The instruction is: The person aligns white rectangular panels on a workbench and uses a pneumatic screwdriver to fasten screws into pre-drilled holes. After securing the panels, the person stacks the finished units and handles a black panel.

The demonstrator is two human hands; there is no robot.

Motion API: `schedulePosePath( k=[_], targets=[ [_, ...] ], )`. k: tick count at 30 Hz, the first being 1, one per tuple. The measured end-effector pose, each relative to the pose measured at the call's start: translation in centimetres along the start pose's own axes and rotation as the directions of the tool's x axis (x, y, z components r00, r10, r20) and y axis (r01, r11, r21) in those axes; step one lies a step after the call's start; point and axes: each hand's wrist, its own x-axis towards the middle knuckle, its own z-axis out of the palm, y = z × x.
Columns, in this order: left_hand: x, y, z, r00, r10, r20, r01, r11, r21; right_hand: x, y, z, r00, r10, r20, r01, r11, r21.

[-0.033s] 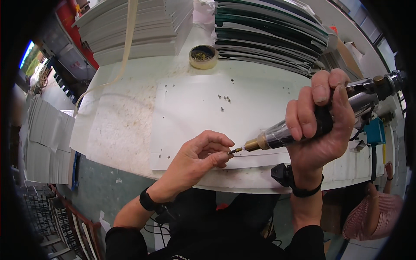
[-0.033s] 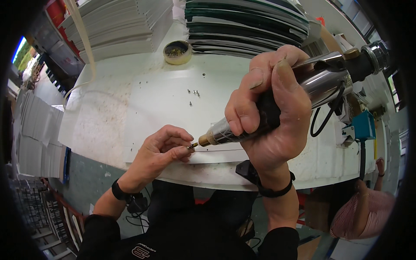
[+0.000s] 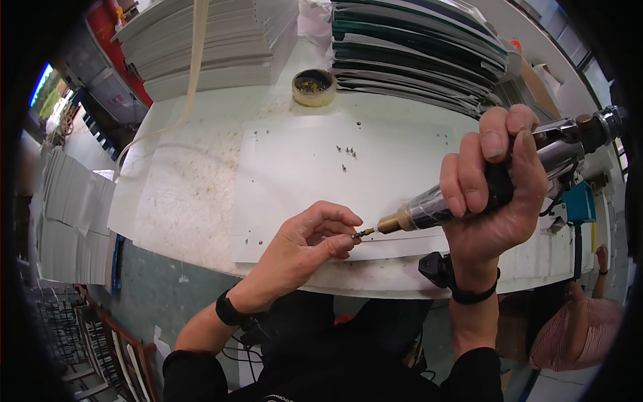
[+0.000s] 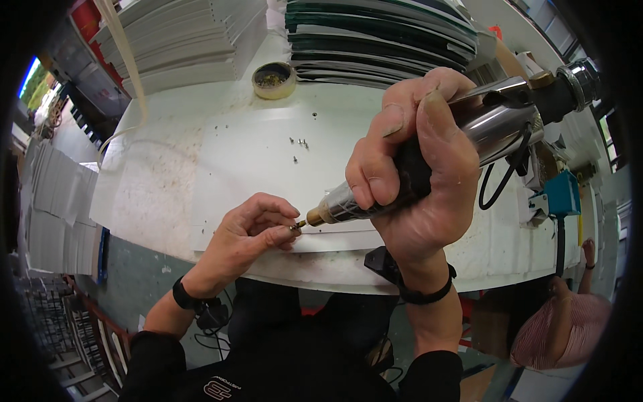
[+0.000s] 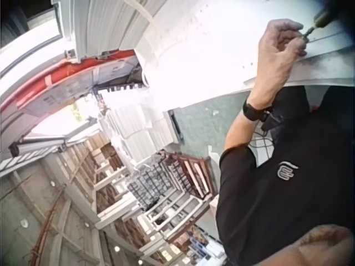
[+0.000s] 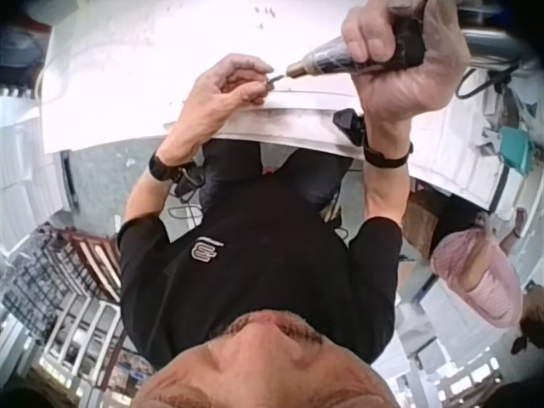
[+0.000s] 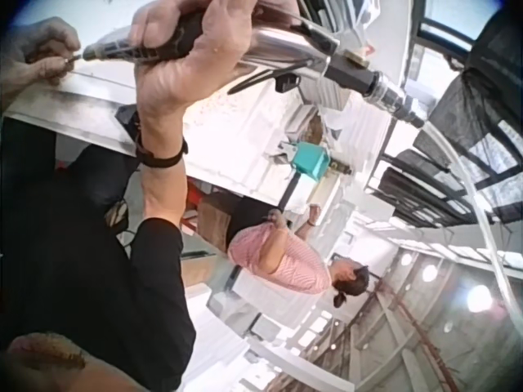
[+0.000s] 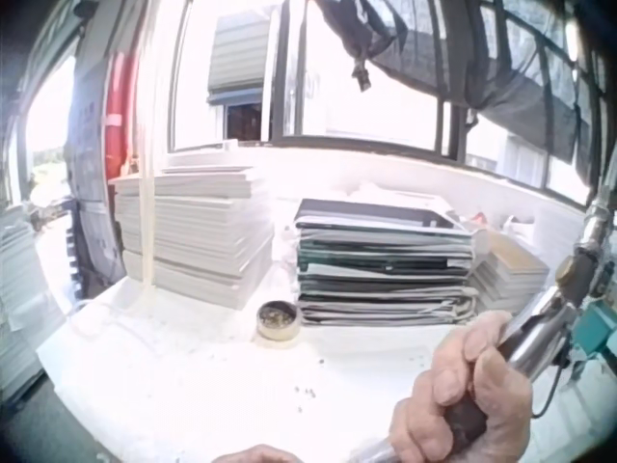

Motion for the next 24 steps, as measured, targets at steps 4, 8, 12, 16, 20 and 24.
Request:
schedulePosePath(
  k=[4,8,12,16,20,24],
  targets=[
    [0.2,-0.2,1.1,0.989,0.144,-0.027,-0.126,0.934,0.334,0.0,0.1,-0.1,0.996,0.03,0.079,-0.019,0.991,-0.135],
    [1.1,-0.5,2.0,0.954,0.293,0.064,-0.269,0.74,0.617,-0.4,0.2,0.8,0.991,0.112,0.073,-0.082,0.94,-0.332],
    [1.7,-1.2,2.2,0.909,0.4,0.116,-0.359,0.612,0.705,-0.7,0.5,1.0,0.981,0.163,0.106,-0.102,0.897,-0.43],
    [1.6,-1.5,2.1,0.896,0.426,0.125,-0.375,0.575,0.727,-1.1,0.9,1.0,0.981,0.17,0.099,-0.108,0.887,-0.448],
    [1.5,-1.4,2.2,0.885,0.448,0.129,-0.389,0.556,0.734,-1.2,1.1,0.7,0.977,0.19,0.102,-0.13,0.897,-0.422],
    [1.4,-1.6,1.9,0.887,0.432,0.163,-0.396,0.53,0.75,-1.3,1.5,0.6,0.976,0.175,0.13,-0.104,0.9,-0.424]
  ],
)
